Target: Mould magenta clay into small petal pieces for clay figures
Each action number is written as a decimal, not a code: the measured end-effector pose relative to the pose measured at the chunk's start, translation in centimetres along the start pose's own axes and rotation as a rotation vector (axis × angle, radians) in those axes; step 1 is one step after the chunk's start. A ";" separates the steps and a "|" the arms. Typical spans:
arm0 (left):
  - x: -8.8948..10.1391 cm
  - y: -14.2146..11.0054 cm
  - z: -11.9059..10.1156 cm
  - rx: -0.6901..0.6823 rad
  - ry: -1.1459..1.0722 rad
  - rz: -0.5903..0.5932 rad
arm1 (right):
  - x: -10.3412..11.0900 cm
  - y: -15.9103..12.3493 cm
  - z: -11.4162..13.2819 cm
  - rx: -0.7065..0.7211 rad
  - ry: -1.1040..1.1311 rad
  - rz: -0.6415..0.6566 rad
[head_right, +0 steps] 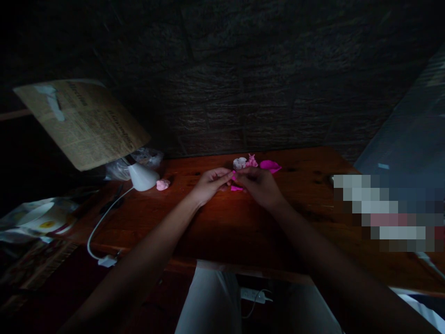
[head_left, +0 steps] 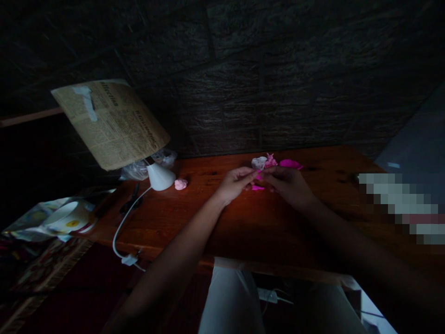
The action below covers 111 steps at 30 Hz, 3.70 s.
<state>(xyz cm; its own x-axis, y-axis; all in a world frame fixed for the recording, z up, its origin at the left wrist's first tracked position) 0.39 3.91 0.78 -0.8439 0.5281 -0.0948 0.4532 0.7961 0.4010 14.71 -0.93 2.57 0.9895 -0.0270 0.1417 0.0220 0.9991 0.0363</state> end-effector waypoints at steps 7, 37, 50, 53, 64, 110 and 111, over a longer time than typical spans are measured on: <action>0.1 0.2 0.0 -0.097 0.091 -0.017 | -0.1 0.0 0.0 -0.001 -0.024 0.029; 0.2 0.1 0.0 -0.063 0.065 -0.013 | 0.3 0.8 -1.4 -0.076 0.036 -0.030; 0.2 0.1 0.3 -0.047 0.064 0.016 | 0.4 0.6 -1.0 -0.066 0.046 -0.048; 0.3 0.1 0.4 -0.041 0.071 -0.001 | 0.5 0.6 -1.2 -0.072 0.038 -0.047; 0.2 0.1 0.0 -0.091 0.052 -0.027 | 0.5 0.6 -1.1 -0.080 0.057 -0.065; -0.7 -0.1 -0.9 -0.157 0.207 0.121 | 0.5 0.2 -0.1 0.027 -0.057 -0.036; -0.7 -0.1 -0.9 -0.163 0.212 0.125 | 0.5 0.2 -0.1 0.038 -0.069 -0.033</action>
<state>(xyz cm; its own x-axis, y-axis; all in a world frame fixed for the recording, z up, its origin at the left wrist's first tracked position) 0.70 3.22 1.60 -0.8336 0.5316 0.1502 0.5194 0.6618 0.5406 15.20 -0.69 2.55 0.9761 -0.0639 0.2076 0.0482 0.9957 0.0796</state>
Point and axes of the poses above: each hand's wrist, its own y-axis towards the middle knuckle, its own x-axis out of the back of the hand, z = x × y, the point moved 5 cm from there along y, towards the middle knuckle, and after that the axes turned 15 degrees about -x, right-handed, at the moved point
